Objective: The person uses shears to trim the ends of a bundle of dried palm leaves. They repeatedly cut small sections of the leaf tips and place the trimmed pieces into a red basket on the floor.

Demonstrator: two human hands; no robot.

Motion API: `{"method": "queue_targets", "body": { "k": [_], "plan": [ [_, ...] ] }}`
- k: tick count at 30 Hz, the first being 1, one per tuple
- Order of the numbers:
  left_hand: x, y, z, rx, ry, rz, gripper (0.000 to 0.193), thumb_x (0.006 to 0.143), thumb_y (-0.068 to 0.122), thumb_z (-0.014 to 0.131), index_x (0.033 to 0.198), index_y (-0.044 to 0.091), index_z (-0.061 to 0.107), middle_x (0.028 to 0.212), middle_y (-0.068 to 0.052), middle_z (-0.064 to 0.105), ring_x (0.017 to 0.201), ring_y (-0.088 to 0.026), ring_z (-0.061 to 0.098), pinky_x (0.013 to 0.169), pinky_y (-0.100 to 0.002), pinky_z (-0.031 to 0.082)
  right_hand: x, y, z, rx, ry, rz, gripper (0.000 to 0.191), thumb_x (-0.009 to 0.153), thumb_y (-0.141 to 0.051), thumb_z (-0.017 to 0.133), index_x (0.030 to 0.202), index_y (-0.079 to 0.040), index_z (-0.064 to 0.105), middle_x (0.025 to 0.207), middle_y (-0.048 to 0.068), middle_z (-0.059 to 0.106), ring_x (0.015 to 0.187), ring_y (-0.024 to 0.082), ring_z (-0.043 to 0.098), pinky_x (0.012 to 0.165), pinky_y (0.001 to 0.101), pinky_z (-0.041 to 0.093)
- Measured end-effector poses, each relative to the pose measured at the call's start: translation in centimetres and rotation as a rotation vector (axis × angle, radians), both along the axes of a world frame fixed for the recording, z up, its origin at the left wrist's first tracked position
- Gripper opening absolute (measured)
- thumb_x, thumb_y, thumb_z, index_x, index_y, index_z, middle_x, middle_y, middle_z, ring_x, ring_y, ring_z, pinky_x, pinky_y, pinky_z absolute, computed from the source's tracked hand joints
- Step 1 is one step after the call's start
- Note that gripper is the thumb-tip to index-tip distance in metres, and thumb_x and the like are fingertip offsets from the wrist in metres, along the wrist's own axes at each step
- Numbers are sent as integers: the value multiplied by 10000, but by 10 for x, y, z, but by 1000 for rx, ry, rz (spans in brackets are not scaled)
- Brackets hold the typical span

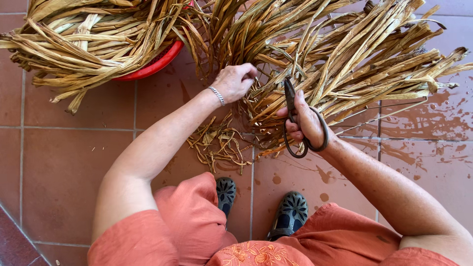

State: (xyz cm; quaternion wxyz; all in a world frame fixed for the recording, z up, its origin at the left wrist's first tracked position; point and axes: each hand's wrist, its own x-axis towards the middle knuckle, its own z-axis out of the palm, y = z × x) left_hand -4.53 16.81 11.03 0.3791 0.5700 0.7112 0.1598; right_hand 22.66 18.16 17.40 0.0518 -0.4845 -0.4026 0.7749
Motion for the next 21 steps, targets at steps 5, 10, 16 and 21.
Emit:
{"method": "queue_targets", "body": {
  "k": [5, 10, 16, 21],
  "plan": [
    [24, 25, -24, 213, -116, 50, 331, 854, 351, 737, 1114, 148, 768, 1036, -151, 675, 981, -289, 671, 915, -402, 530, 2, -7, 10, 33, 5, 10, 740, 981, -709, 307, 1091, -42, 610, 609, -22, 403, 466, 77, 315, 436, 253, 281],
    [22, 23, -38, 132, -300, 59, 318, 794, 383, 830, 1000, 143, 804, 1057, -114, 617, 1012, -250, 670, 937, -373, 533, 1, -8, 14, 31, 2, 12, 735, 986, -693, 310, 1094, -31, 613, 607, -14, 408, 464, 81, 323, 438, 254, 289],
    [5, 17, -12, 358, -152, -63, 229, 871, 287, 809, 936, 68, 792, 986, -76, 660, 936, -183, 668, 866, -349, 549, 0, -12, 17, 73, 30, 48, 740, 999, -680, 309, 1101, -10, 607, 610, -11, 410, 469, 80, 322, 435, 250, 283],
    [-7, 11, 24, 146, -355, 4, 227, 939, 243, 704, 1046, 51, 762, 778, -4, 743, 666, -74, 688, 648, -254, 572, -2, -20, 21, 153, 70, 129, 748, 1001, -679, 290, 1105, -11, 610, 599, -6, 416, 468, 84, 341, 436, 252, 306]
  ]
}}
